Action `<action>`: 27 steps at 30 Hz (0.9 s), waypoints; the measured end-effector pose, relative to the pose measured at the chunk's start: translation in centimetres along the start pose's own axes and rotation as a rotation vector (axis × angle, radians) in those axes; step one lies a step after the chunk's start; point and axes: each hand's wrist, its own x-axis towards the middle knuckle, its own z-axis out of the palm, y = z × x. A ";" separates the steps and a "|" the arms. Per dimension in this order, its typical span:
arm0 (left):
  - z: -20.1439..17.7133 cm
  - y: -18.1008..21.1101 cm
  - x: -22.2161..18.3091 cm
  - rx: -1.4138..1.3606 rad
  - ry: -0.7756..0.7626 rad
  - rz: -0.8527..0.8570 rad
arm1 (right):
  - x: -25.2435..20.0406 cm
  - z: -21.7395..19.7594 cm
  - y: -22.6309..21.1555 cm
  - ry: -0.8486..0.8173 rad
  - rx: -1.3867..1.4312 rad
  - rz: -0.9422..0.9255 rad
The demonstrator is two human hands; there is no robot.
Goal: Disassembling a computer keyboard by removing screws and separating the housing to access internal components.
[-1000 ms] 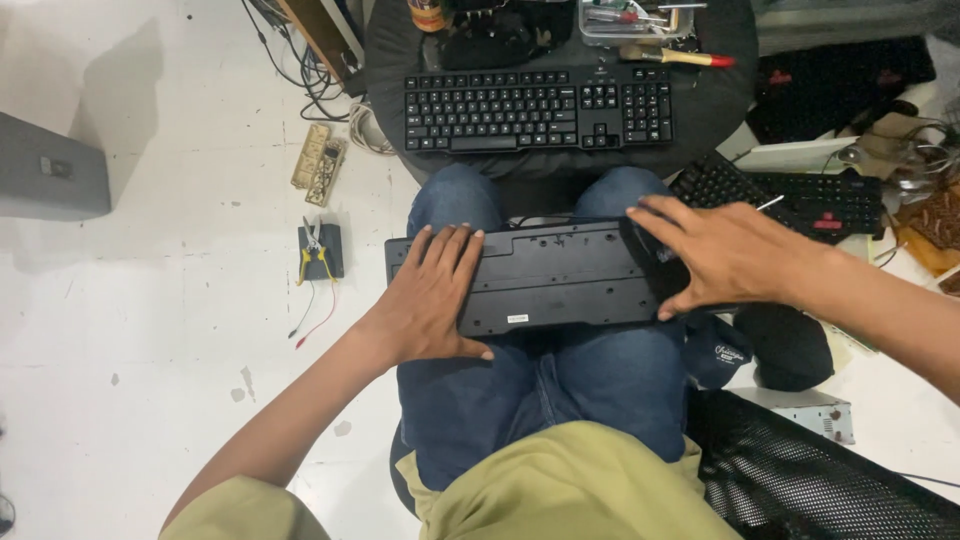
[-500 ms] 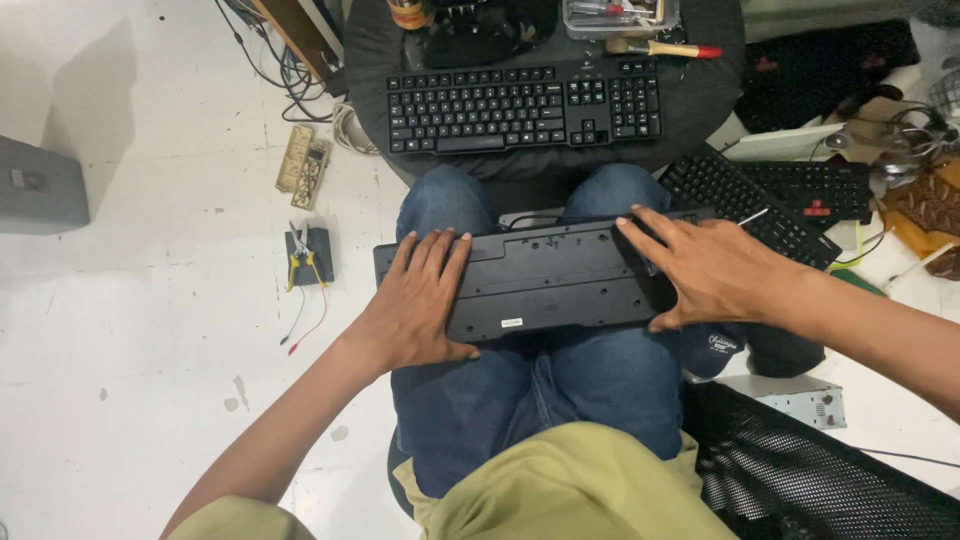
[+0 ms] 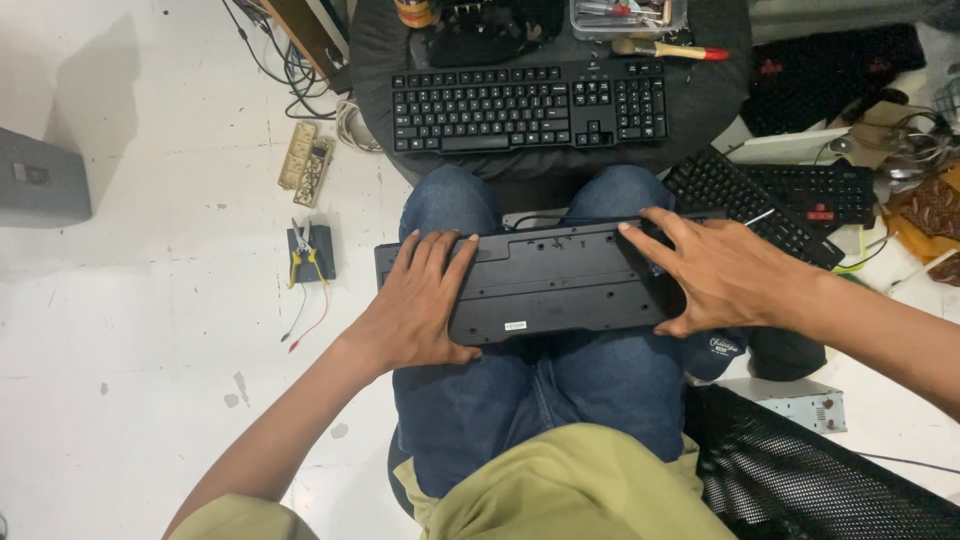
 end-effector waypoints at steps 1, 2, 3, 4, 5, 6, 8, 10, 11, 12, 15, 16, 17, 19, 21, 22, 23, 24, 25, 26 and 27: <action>-0.3 0.1 0.0 0.000 -0.001 0.000 | 0.0 0.0 0.1 0.000 0.001 -0.001; -0.6 0.1 0.0 -0.020 0.005 -0.002 | 0.0 0.1 0.2 0.008 -0.023 0.000; -0.9 0.2 0.0 -0.040 0.011 -0.003 | -0.1 0.2 0.3 0.017 -0.048 0.000; -1.2 0.2 0.0 -0.040 0.009 -0.003 | -0.1 0.1 0.3 0.017 -0.046 0.000; -1.4 0.3 0.0 -0.039 0.028 0.003 | -0.2 0.0 0.4 0.042 -0.061 -0.013; -1.6 0.3 0.0 -0.038 0.049 0.009 | -0.2 -0.1 0.5 0.067 -0.077 -0.027; -1.8 0.4 0.0 -0.047 0.043 0.007 | -0.4 -0.1 0.6 0.080 -0.089 -0.040; -1.8 0.4 0.0 -0.056 0.037 0.008 | -0.6 -0.2 0.6 0.092 -0.102 -0.050; -1.8 0.4 0.0 -0.074 0.032 0.005 | -0.7 -0.3 0.6 0.088 -0.120 -0.045; -1.8 0.5 0.0 -0.092 0.027 0.003 | -0.9 -0.4 0.6 0.083 -0.138 -0.040; -1.7 0.5 0.0 -0.070 0.044 0.009 | -0.9 -0.3 0.9 0.023 -0.135 -0.037; -1.9 0.5 0.0 -0.070 0.044 0.008 | -0.9 -0.7 0.9 0.024 -0.135 -0.037; -2.1 0.6 0.0 -0.068 0.053 0.014 | -1.0 -1.0 0.8 0.003 -0.121 -0.021; -2.6 0.6 -0.1 -0.065 0.063 0.017 | -1.1 -1.4 0.8 -0.017 -0.108 -0.007; -3.2 0.6 -0.2 -0.083 0.106 0.040 | -1.3 -1.4 1.0 0.059 -0.178 -0.036; -3.4 0.6 -0.2 -0.082 0.107 0.039 | -1.3 -1.5 1.1 0.061 -0.180 -0.037; -3.6 0.6 -0.2 -0.085 0.108 0.036 | -1.4 -1.5 1.1 0.075 -0.195 -0.037; -3.8 0.5 -0.3 -0.087 0.110 0.031 | -1.3 -1.6 1.2 0.089 -0.209 -0.039; -4.0 0.5 -0.3 -0.085 0.112 0.028 | -1.4 -2.0 1.2 0.092 -0.212 -0.041; -4.2 0.5 -0.4 -0.093 0.108 0.028 | -1.4 -2.4 1.1 0.081 -0.219 -0.031; -4.3 0.5 -0.4 -0.102 0.104 0.028 | -1.5 -2.8 1.0 0.069 -0.227 -0.020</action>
